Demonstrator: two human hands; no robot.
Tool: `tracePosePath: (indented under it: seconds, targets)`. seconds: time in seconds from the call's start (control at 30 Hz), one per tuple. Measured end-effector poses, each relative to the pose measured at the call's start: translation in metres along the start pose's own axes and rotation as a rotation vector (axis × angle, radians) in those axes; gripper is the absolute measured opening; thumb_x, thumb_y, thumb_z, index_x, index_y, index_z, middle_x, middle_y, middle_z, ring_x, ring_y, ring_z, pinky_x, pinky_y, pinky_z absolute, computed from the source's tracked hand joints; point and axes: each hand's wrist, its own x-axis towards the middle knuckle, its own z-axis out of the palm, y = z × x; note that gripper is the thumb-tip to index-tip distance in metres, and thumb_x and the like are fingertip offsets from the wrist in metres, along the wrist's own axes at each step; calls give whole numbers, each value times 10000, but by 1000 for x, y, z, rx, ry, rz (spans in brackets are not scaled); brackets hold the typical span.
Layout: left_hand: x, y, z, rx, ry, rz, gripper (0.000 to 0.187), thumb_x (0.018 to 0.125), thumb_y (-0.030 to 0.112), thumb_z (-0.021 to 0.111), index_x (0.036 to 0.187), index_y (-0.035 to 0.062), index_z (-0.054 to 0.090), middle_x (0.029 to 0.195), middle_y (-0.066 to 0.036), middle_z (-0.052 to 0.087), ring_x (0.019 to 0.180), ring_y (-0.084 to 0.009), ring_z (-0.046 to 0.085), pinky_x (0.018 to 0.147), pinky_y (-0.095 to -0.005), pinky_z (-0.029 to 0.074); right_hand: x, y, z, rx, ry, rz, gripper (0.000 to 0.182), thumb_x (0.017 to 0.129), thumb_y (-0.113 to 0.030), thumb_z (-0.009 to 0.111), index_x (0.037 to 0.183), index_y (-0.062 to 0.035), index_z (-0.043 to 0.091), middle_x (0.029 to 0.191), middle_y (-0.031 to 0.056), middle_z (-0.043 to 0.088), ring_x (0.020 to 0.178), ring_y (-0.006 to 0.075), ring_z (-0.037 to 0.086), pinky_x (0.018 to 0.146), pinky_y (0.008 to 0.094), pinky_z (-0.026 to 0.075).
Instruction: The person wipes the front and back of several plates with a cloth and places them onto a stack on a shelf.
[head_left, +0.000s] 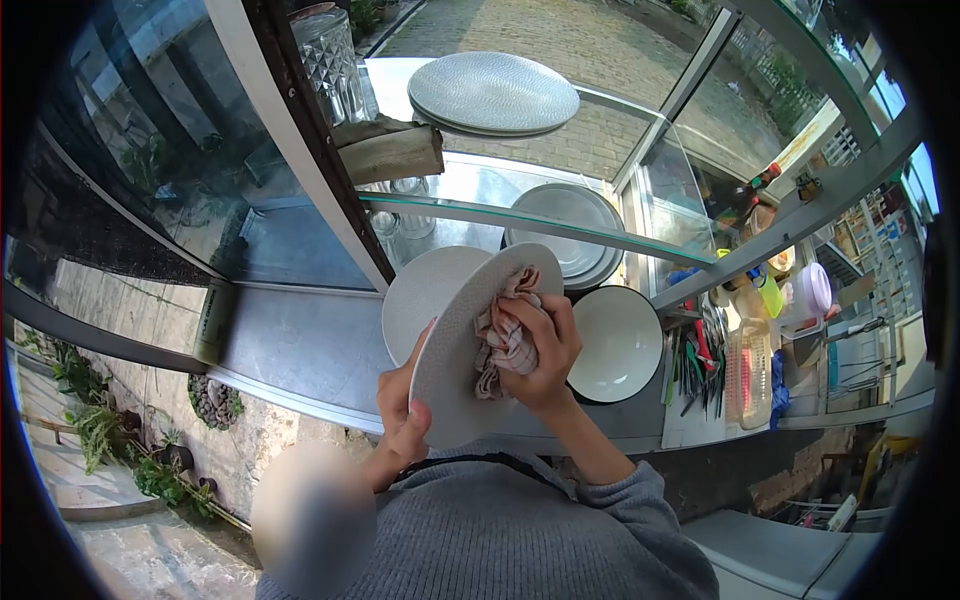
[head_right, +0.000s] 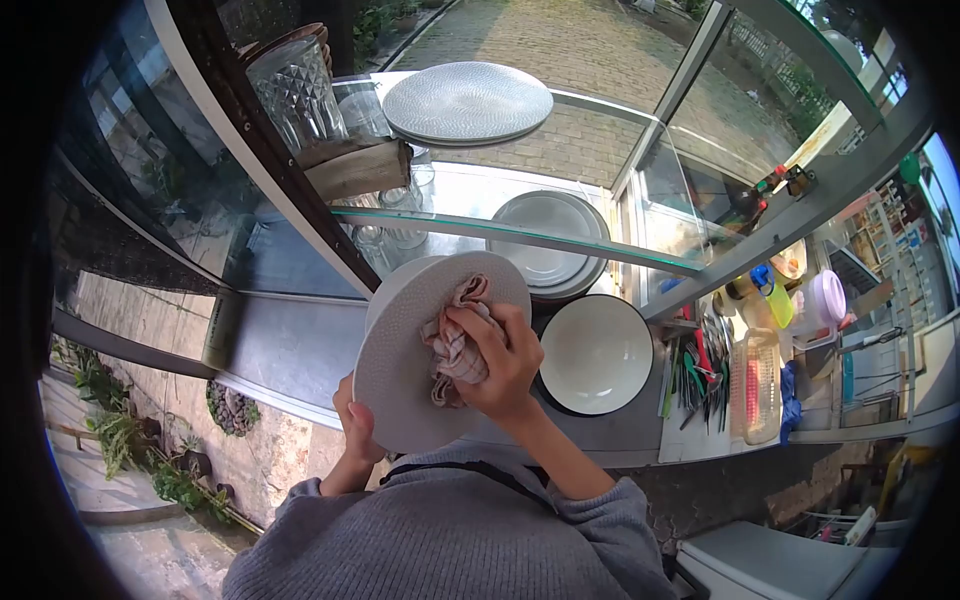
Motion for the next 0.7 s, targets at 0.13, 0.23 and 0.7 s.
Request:
tracePosePath:
  seconds: [0.13, 0.23, 0.7]
  targets:
    - [-6, -6, 2, -28, -46, 3, 846, 862, 575, 401, 1301, -149, 395, 1047, -240, 636, 928, -265, 643, 799, -306, 475, 12, -12, 4, 94, 158, 127, 495, 566, -259, 759, 1035, -144, 652, 934, 83, 566, 755, 256, 595, 608, 363, 478]
    - [1, -6, 0, -51, -64, 24, 831, 870, 569, 402, 1293, -146, 408, 1054, -232, 635, 938, -257, 638, 800, -311, 475, -17, -47, 11, 118, 24, 33, 419, 652, -324, 692, 1040, -168, 664, 929, 74, 568, 739, 238, 601, 604, 353, 477]
    - [-5, -14, -3, -64, 104, -25, 852, 858, 613, 390, 1266, -132, 456, 1070, -209, 629, 972, -258, 607, 830, -324, 450, -4, -4, 6, -26, 78, 164, 516, 544, -267, 755, 1039, -154, 660, 913, 64, 563, 722, 249, 583, 600, 348, 471]
